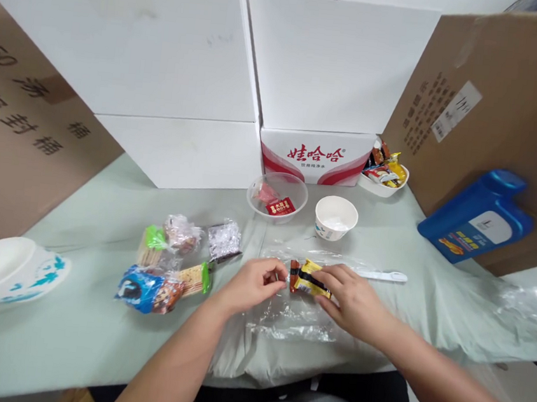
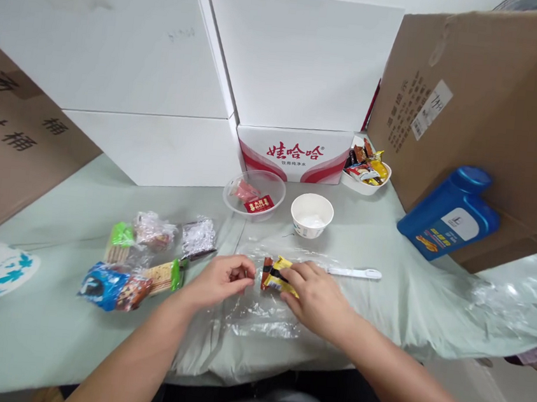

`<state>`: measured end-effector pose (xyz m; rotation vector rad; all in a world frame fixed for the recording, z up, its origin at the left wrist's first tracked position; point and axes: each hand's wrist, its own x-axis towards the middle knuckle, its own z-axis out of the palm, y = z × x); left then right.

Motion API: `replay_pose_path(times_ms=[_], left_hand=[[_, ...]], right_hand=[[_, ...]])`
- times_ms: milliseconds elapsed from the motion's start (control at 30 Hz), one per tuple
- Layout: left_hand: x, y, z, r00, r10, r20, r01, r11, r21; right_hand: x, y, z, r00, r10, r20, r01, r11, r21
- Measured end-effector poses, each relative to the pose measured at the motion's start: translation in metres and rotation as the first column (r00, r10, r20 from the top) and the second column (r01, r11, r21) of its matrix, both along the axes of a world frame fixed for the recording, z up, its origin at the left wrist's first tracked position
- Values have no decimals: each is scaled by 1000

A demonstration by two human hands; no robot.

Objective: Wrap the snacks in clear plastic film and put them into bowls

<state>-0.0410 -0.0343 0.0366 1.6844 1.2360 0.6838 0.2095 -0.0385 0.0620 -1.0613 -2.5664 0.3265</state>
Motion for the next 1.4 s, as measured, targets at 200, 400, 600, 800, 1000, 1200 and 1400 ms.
replay_pose_path(times_ms=[200, 400, 600, 800, 1000, 1200, 1400], left_hand=[[-2, 5, -5, 953, -40, -302, 87, 986, 144], [-3, 0, -4, 839, -126, -529, 188, 980, 64], [-1, -1, -3, 820, -104, -563, 216, 967, 136], [3, 0, -4, 898, -42, -438, 223, 901, 372], [12, -6, -7, 797, -145, -586, 355, 898, 260], [12, -5, -5, 783, -187, -593, 357, 916, 184], [9, -2, -3, 816, -203, -542, 341, 925, 168]], right_hand=[[-32, 19, -32, 995, -39, 94, 38, 999, 15], [-11, 28, -34, 994, -99, 36, 100, 994, -52], [0, 34, -31, 979, -200, 26, 193, 967, 164], [-8, 41, -26, 966, -164, 200, 126, 974, 190], [-14, 49, 14, 991, -98, 87, 98, 995, -2], [-63, 113, 54, 908, -235, -347, 223, 972, -75], [-80, 133, 42, 940, -95, -328, 141, 983, 119]])
